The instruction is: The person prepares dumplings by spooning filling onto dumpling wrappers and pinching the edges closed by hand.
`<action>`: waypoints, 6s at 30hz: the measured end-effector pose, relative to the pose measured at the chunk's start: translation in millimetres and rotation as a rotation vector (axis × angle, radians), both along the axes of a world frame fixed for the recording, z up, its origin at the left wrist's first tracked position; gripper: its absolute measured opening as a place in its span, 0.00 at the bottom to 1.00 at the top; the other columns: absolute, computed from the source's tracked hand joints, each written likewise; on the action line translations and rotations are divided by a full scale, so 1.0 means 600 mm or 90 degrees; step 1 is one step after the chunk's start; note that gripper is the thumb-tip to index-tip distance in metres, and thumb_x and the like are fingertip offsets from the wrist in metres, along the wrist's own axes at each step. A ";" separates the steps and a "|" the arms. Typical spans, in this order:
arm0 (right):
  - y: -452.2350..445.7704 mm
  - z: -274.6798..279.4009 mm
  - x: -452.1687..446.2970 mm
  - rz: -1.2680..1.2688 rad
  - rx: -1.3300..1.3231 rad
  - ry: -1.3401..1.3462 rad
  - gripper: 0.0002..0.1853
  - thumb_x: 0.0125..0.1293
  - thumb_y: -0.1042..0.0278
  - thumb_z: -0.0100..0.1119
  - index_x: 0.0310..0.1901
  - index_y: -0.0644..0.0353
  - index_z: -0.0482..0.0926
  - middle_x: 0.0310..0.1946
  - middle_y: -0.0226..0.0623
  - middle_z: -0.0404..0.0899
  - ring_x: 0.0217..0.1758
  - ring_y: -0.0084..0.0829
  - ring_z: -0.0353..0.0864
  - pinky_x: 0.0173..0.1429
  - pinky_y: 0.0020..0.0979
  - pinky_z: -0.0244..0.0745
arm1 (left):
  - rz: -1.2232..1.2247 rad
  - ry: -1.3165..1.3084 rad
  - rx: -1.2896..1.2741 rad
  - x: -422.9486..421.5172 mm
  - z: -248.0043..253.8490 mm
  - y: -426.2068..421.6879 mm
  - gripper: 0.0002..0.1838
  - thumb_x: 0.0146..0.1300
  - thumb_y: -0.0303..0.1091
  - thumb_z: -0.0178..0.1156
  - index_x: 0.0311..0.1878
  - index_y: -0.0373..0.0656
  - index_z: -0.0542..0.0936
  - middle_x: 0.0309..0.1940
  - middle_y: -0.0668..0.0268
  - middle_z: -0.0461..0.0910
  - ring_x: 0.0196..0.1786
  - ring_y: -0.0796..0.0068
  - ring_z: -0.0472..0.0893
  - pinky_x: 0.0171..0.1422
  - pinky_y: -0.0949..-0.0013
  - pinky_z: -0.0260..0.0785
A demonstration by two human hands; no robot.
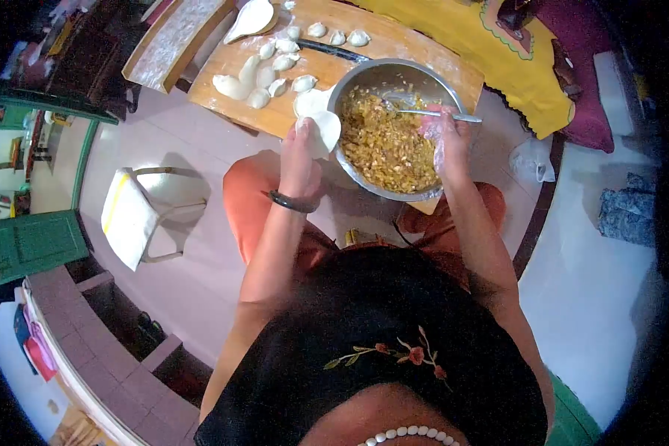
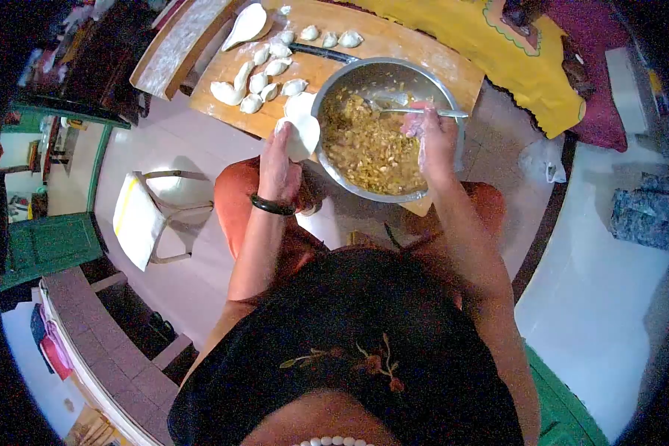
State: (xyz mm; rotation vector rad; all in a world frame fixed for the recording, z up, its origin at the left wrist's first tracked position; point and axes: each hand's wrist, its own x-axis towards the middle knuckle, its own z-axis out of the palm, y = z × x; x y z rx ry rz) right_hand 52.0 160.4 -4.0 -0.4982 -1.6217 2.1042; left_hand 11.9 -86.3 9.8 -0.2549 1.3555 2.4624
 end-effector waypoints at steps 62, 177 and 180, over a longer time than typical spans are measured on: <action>-0.044 0.085 0.125 0.021 0.283 0.067 0.11 0.69 0.68 0.44 0.41 0.65 0.75 0.28 0.35 0.75 0.27 0.23 0.75 0.31 0.25 0.71 | -0.074 -0.185 0.276 0.038 -0.016 0.145 0.17 0.72 0.38 0.35 0.53 0.38 0.67 0.49 0.56 0.74 0.48 0.62 0.78 0.50 0.60 0.75; -0.012 0.165 0.212 0.119 0.591 0.179 0.11 0.58 0.84 0.47 0.40 0.66 0.77 0.38 0.43 0.79 0.41 0.37 0.80 0.45 0.31 0.75 | -0.148 -0.248 0.493 -0.010 -0.015 0.140 0.25 0.71 0.39 0.31 0.61 0.28 0.60 0.57 0.45 0.68 0.61 0.53 0.69 0.68 0.58 0.59; -0.019 0.150 0.210 0.071 0.587 0.191 0.10 0.58 0.84 0.47 0.39 0.67 0.77 0.39 0.43 0.79 0.40 0.38 0.80 0.45 0.32 0.75 | -0.114 -0.245 0.467 -0.004 -0.001 0.146 0.24 0.71 0.38 0.31 0.61 0.27 0.61 0.57 0.45 0.68 0.61 0.53 0.69 0.68 0.58 0.59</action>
